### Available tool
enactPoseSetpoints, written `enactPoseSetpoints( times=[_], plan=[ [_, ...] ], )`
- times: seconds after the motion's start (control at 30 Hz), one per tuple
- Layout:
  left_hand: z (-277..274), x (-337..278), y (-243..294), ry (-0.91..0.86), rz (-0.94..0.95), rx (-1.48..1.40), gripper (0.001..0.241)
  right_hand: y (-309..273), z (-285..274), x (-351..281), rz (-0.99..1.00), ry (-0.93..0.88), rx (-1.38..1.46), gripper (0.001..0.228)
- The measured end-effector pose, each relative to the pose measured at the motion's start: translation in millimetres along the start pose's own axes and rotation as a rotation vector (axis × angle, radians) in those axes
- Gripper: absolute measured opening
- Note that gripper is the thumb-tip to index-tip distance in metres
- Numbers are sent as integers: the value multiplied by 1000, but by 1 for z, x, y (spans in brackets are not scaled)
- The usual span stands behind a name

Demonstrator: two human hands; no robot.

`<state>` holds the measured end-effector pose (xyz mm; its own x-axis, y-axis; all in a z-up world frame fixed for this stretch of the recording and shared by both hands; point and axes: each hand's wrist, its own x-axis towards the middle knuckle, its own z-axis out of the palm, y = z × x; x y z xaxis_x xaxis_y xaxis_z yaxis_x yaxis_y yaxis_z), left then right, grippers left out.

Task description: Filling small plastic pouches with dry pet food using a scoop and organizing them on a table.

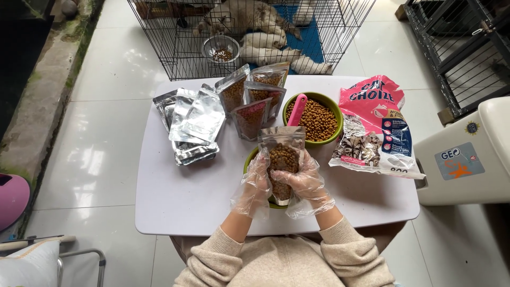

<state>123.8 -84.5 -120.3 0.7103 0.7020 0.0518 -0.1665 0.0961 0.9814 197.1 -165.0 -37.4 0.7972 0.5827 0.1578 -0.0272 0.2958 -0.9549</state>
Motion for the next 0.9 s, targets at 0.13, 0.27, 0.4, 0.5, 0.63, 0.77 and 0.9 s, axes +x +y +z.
enactPoseSetpoints(
  times=[0.13,0.27,0.4,0.5,0.63,0.77,0.9],
  plan=[
    [-2,-11,21,32,14,103,45,0,2,0,49,19,-11,66],
    [-3,-5,105,-197,-215,-354,39,-21,12,0,39,68,-54,50],
    [-8,4,19,-58,-189,-448,56,-4,6,-1,-79,29,-7,51],
    [-8,1,8,-79,138,21,56,-15,10,-2,-111,28,8,46],
    [7,-8,69,-49,1,68,41,-24,17,-3,-191,19,40,38],
    [15,-5,98,-15,-324,219,56,-23,18,-3,-148,43,15,35],
    [14,1,94,-19,-413,309,61,-7,7,0,-142,53,3,36]
  ],
)
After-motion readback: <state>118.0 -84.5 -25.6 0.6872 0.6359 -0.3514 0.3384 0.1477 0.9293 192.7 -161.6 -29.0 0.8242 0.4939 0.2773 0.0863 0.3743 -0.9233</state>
